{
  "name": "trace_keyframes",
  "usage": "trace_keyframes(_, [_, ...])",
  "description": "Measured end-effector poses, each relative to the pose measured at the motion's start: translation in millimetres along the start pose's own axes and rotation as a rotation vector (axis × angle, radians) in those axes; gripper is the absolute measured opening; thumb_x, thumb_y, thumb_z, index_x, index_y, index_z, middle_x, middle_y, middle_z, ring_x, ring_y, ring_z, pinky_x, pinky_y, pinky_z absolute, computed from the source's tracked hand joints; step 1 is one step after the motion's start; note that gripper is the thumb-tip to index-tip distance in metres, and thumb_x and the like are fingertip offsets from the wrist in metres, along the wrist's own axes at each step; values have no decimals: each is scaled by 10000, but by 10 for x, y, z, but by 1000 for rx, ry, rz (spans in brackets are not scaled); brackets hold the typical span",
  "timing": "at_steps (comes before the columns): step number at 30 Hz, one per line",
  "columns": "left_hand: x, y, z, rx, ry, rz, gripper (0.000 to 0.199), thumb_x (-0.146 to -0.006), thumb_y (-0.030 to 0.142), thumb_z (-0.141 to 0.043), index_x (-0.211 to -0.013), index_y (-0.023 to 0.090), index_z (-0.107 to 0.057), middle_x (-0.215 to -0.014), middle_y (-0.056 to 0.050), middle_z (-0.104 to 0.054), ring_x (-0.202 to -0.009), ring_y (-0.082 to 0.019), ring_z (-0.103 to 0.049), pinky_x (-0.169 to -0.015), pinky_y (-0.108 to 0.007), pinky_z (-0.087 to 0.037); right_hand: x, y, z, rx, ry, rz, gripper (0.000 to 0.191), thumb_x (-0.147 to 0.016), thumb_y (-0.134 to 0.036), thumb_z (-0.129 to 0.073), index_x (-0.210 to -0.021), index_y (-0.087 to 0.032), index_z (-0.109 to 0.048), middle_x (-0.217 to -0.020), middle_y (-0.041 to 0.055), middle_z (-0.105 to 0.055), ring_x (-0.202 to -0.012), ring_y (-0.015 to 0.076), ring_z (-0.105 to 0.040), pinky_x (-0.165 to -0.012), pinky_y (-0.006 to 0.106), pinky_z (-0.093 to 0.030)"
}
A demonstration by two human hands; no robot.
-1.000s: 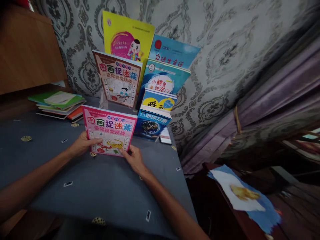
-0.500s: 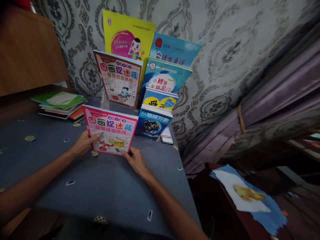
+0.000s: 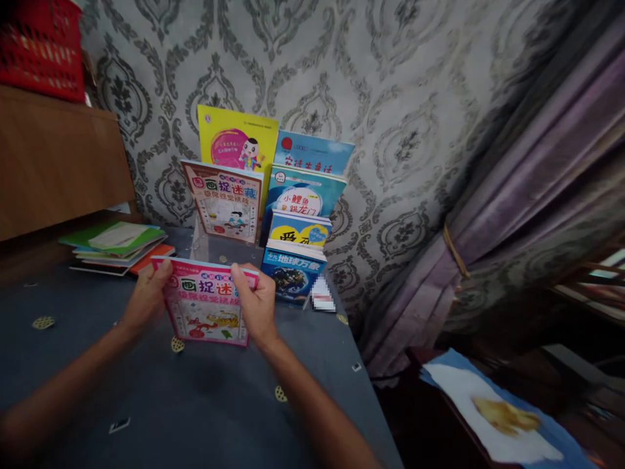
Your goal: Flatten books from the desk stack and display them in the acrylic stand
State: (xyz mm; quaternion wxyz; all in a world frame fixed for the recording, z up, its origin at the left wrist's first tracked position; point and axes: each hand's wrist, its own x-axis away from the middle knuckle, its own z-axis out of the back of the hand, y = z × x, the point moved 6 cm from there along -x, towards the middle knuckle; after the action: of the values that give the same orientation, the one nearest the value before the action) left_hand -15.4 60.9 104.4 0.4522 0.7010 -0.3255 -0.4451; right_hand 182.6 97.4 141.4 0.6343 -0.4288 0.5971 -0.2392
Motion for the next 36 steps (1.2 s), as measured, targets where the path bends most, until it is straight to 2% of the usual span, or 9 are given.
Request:
trace_keyframes(4, [21,-1,-74,-17,-1,16,615,-706,786,-699,-590,183,-652,-516,-12,-656,-494,-181,-642,-447,-252,-499,48,7,15,24,49,27,520,-901,-612,-607,-595,-221,-452,-572,-55,-421,-543,100,-385,-536,231,-392])
trace_keyframes(7, [-8,-32,-70,-10,-9,32,629,-683,803,-700,-603,181,-658,-539,-22,-676,-506,-190,-654,-455,-260,-514,71,14,30,45,57,56,494,-911,-607,-591,-623,-211,-527,-591,-40,-474,-558,111,-428,-555,241,-419])
trace_keyframes(10, [-36,-118,-20,-8,-44,61,575,-606,735,-797,-641,173,-681,-579,-31,-709,-521,-198,-668,-481,-270,-543,84,28,46,79,61,82,435,-905,-569,-613,-670,-203,-618,-623,-19,-552,-586,127,-498,-588,252,-462])
trace_keyframes(14, [33,-326,-50,57,-234,213,477,-530,520,-916,-808,167,-754,-739,-77,-787,-652,-267,-746,-655,-381,-638,119,155,57,71,66,34,356,-852,-507,-686,-669,-202,-681,-599,-14,-589,-550,131,-514,-540,256,-482])
trace_keyframes(16, [92,-410,-91,99,-326,281,469,-548,450,-923,-896,175,-770,-815,-96,-804,-723,-292,-768,-738,-436,-648,153,249,66,59,93,-2,330,-818,-492,-722,-658,-204,-702,-601,-4,-620,-548,142,-539,-523,267,-503])
trace_keyframes(18, [125,-459,-112,119,-363,307,461,-570,416,-918,-938,181,-770,-859,-106,-810,-757,-298,-775,-761,-454,-649,192,331,69,49,119,-24,294,-802,-489,-741,-730,-204,-753,-666,17,-686,-595,169,-601,-557,296,-552])
trace_keyframes(21, [130,-488,-110,121,-365,314,455,-592,397,-909,-966,180,-767,-903,-122,-812,-815,-311,-781,-771,-463,-650,245,408,48,42,113,-38,297,-815,-491,-740,-818,-198,-786,-727,32,-729,-650,191,-656,-613,324,-595])
trace_keyframes(30, [129,-479,-39,82,-323,321,466,-537,390,-932,-916,173,-770,-871,-105,-812,-801,-327,-780,-789,-488,-649,321,347,1,97,104,-3,308,-845,-509,-722,-814,-207,-777,-745,27,-729,-684,192,-665,-711,357,-615])
trace_keyframes(36, [118,-496,-23,52,-354,317,457,-555,411,-925,-924,184,-780,-898,-119,-812,-833,-339,-780,-793,-488,-649,338,349,-10,112,83,23,323,-856,-535,-708,-869,-221,-784,-772,21,-737,-728,194,-682,-746,359,-620])
